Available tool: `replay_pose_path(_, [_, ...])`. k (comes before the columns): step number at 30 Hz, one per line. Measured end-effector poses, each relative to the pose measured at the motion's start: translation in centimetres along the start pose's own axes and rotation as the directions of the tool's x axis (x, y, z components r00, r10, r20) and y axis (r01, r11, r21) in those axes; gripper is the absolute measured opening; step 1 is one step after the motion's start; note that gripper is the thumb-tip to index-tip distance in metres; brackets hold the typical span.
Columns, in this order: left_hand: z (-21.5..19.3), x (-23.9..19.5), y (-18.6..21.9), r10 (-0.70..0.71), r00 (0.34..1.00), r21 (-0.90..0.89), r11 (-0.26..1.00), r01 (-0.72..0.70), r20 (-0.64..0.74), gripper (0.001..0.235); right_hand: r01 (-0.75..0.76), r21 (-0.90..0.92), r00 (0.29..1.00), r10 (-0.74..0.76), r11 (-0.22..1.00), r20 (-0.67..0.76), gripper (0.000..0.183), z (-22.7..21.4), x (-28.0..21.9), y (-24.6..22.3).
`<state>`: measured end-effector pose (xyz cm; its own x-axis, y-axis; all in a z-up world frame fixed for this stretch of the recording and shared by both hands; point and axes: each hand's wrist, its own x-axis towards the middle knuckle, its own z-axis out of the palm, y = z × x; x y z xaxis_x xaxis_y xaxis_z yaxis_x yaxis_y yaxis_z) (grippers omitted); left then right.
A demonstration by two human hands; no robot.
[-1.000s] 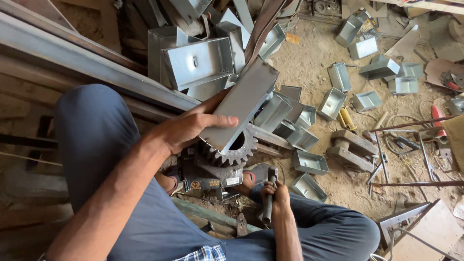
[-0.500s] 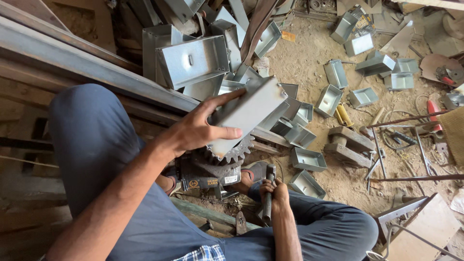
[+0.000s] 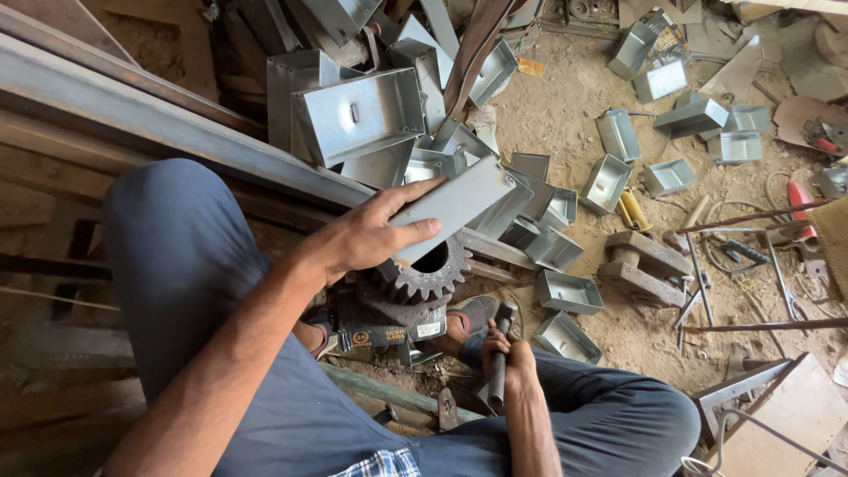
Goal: The person holds small metal boxes and strikes their edges with a hammer while resting them on a metal gear to straighten or shape them.
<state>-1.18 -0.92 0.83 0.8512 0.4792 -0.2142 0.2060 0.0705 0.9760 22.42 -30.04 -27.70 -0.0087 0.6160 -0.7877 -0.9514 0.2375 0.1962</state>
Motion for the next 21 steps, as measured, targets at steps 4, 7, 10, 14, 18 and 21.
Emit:
replay_pose_path(4, [0.7,0.2,0.0,0.037,0.997,-0.024,0.999,-0.038,-0.064,0.077,0.331,-0.161,0.942,-0.315,0.93,0.118,0.034,1.9,-2.1,3.0])
replay_pose_path(7, [1.5,1.0,-0.3,0.037,0.985,0.023,0.999,-0.033,-0.166,0.07,0.525,-0.225,0.845,-0.469,0.821,0.258,0.027,5.1,-5.2,5.3])
replay_pose_path(10, [2.2,1.2,-1.7,0.286,0.902,0.187,0.954,-0.235,-0.324,0.056,0.595,-0.217,0.777,-0.485,0.774,0.401,0.022,7.6,-7.8,7.0])
replay_pose_path(14, [3.3,-0.1,-2.9,0.605,0.684,0.237,0.794,-0.56,-0.409,0.041,0.701,-0.352,0.698,-0.498,0.62,0.514,0.02,10.1,-11.6,9.6])
replay_pose_path(18, [4.2,0.4,-3.2,0.196,0.865,-0.051,0.968,-0.247,-0.462,0.052,0.753,-0.628,0.615,-0.553,0.197,0.563,0.041,13.4,-16.5,13.4])
replay_pose_path(21, [4.4,0.9,-3.4,0.312,0.804,-0.024,0.927,-0.374,-0.507,0.047,0.599,-0.756,0.568,-0.525,-0.264,0.634,0.056,17.1,-18.9,14.9])
